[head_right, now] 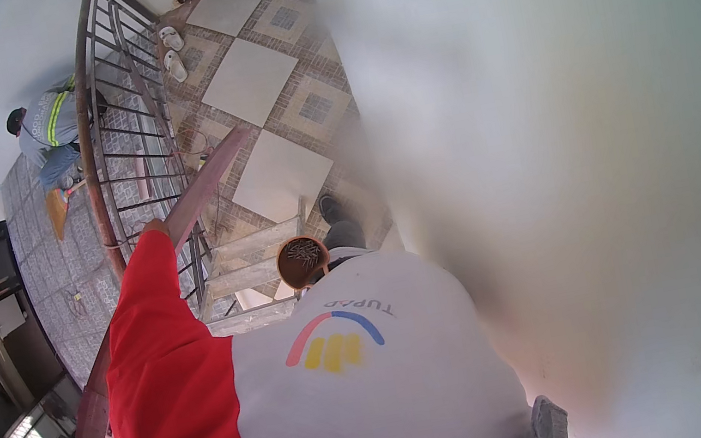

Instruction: The person measures and marks a pink plastic handrail cover with a tape measure and pencil, then uses tin snips to cut the cover to length. The person repeatedly checks fit against the metal stair railing and trims the piece.

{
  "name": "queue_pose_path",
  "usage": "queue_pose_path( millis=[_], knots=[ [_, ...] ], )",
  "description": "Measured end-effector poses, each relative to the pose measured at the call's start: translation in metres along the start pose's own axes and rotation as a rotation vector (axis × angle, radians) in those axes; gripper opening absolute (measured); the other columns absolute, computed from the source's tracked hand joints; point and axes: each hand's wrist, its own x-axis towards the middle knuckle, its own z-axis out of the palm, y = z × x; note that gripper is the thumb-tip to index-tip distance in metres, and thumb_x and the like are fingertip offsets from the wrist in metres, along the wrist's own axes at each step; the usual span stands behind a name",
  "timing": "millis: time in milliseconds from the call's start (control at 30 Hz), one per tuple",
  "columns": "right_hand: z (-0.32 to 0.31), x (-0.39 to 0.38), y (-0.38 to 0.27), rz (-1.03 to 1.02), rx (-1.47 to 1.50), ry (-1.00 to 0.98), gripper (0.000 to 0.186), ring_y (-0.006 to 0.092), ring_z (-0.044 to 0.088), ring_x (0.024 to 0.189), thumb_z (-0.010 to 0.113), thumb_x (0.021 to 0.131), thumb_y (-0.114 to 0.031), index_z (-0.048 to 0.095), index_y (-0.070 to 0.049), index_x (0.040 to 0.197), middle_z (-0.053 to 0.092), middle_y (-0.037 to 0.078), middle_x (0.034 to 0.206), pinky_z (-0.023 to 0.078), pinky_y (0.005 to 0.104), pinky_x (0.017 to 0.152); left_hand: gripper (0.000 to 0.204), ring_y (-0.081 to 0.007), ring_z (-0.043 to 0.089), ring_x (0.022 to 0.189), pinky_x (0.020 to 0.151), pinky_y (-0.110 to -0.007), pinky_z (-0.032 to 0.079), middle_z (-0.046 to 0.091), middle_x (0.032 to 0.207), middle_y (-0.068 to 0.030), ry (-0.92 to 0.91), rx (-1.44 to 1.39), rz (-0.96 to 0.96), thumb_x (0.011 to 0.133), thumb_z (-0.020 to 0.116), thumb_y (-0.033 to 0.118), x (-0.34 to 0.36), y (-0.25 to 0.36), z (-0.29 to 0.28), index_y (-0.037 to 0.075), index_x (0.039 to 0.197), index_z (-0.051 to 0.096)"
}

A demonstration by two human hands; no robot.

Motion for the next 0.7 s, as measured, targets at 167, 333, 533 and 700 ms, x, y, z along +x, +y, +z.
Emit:
queue_pose_path(
  millis=[167,333,533,700],
  knots=[
    [0.097,0.073,-0.110,-0.152,0.005,-0.167,0.045,0.0289,0.067,0.108,0.066,0.097,-0.038,0.061,-0.007,0.129,0.065,0.016,0.124,0.054,0.0431,0.093,0.029,-0.0325,0.067,0.117,0.093,-0.047,0.055,0.070,0.126,-0.0131,0.023,-0.251,-0.205,0.094,0.059,0.023,-0.018,-0.008,0.038,0.012,0.117,0.074],
    [0.237,0.132,-0.239,-0.253,0.007,-0.368,0.046,0.0291,0.067,0.107,0.066,0.096,-0.039,0.060,-0.007,0.130,0.065,0.016,0.125,0.054,0.0432,0.093,0.030,-0.0293,0.069,0.113,0.091,-0.044,0.056,0.072,0.119,-0.0129,0.113,-0.401,-0.309,0.097,0.053,0.022,-0.041,-0.009,0.046,0.013,0.118,0.073],
    [0.429,0.166,-0.383,-0.275,0.001,-0.587,0.048,0.0294,0.067,0.107,0.066,0.096,-0.040,0.059,-0.007,0.131,0.064,0.016,0.125,0.054,0.0434,0.093,0.027,-0.0278,0.073,0.100,0.079,-0.043,0.057,0.075,0.105,-0.0094,0.214,-0.450,-0.289,0.099,0.048,0.019,-0.097,0.013,0.010,0.015,0.112,0.072],
    [0.598,0.204,-0.517,-0.341,-0.172,-0.756,0.049,0.0296,0.067,0.107,0.066,0.096,-0.040,0.059,-0.007,0.131,0.064,0.017,0.126,0.054,0.0435,0.093,0.018,-0.0299,0.074,0.087,0.070,-0.046,0.055,0.073,0.090,-0.0109,0.334,-0.629,-0.356,0.098,0.050,0.018,-0.096,0.037,-0.016,0.014,0.107,0.066]
  ],
)
